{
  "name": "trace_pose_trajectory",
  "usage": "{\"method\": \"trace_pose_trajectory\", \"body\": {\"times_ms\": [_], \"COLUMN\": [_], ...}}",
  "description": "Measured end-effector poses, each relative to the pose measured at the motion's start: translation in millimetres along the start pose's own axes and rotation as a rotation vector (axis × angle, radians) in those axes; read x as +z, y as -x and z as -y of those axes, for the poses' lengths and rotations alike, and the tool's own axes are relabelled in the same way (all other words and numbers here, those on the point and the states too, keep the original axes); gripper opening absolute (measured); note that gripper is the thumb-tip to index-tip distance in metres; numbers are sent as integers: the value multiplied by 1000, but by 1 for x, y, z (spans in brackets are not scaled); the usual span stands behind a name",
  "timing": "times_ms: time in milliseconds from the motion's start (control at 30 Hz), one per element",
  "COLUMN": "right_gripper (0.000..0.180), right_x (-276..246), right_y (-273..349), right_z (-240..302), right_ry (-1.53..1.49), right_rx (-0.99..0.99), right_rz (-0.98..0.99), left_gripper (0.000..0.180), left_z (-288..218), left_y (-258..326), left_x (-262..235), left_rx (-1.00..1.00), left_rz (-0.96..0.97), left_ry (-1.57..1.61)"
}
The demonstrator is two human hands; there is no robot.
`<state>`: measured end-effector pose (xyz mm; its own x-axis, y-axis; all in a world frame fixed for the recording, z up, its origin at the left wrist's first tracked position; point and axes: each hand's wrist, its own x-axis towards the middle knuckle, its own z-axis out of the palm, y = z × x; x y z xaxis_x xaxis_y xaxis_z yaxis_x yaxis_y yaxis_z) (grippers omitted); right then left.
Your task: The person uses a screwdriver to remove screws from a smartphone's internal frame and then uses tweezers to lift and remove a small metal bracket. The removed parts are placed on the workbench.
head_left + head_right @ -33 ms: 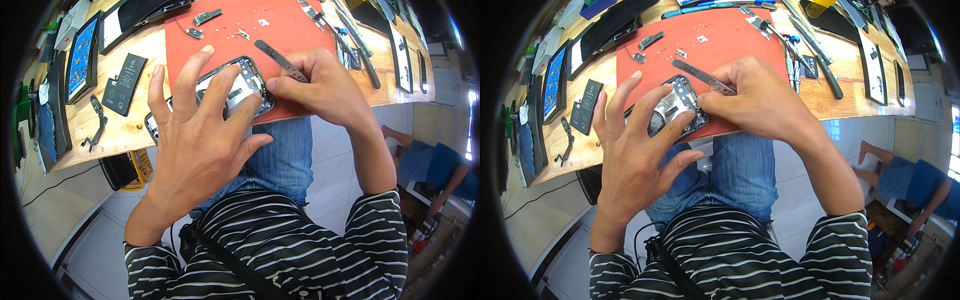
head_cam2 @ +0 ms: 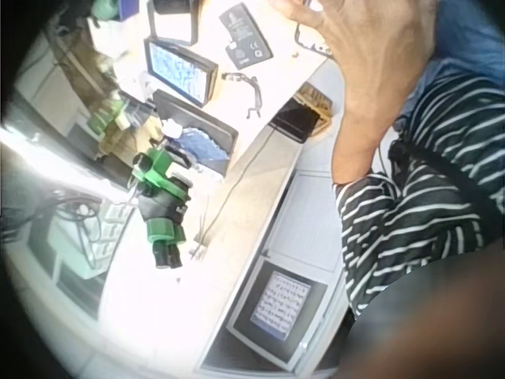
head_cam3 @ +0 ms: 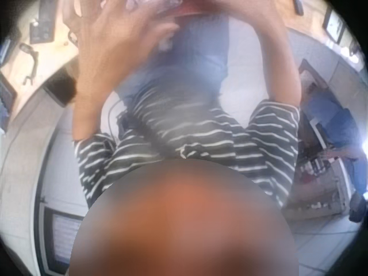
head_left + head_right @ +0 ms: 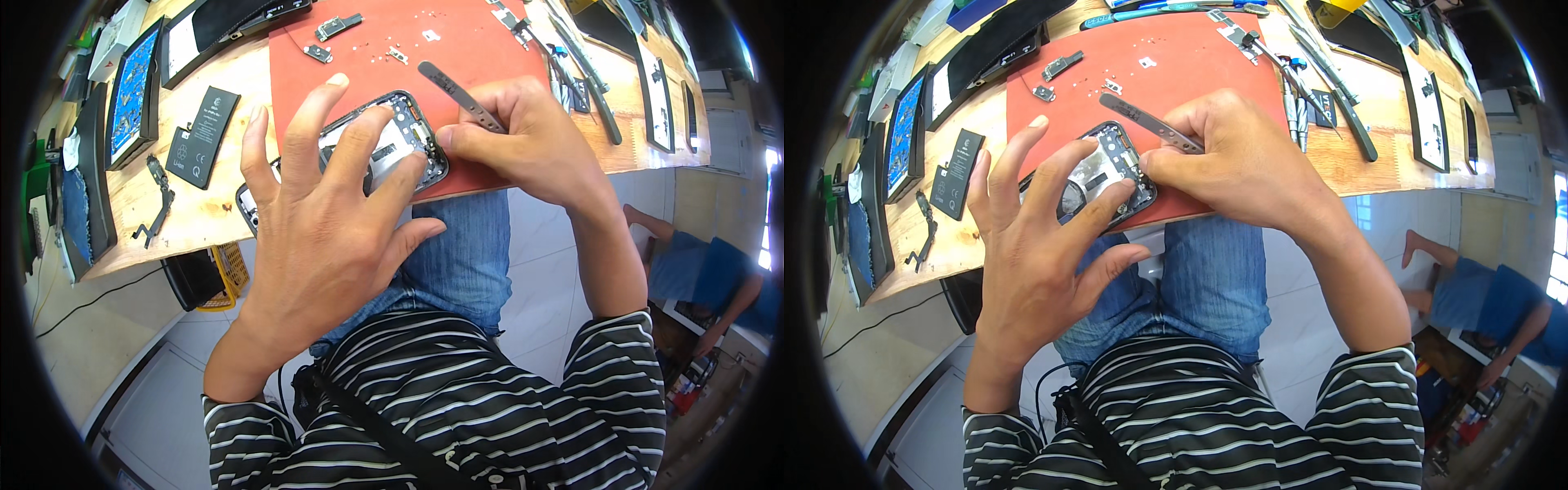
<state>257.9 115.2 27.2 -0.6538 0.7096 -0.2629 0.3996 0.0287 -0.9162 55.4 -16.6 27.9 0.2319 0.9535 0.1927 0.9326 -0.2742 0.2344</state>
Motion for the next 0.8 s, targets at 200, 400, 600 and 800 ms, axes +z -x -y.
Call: {"method": "trace_pose_trajectory", "body": {"times_ms": [200, 400, 600, 800], "right_gripper": [27, 39, 58, 63], "right_x": [-1, -3, -1, -8], "right_y": [0, 12, 29, 58], "right_z": [1, 8, -8, -33], "right_ry": [104, -47, -298, -310], "right_rx": [80, 151, -289, -443], "right_rz": [16, -144, -597, -727], "left_gripper": [50, 54, 66, 89], "left_z": [1, 0, -3, 16], "left_y": [1, 1, 6, 11], "left_x": [1, 3, -1, -5], "left_rx": [-10, -23, -90, -151], "left_rz": [-6, -19, -42, -12], "left_ry": [15, 39, 94, 110]}}
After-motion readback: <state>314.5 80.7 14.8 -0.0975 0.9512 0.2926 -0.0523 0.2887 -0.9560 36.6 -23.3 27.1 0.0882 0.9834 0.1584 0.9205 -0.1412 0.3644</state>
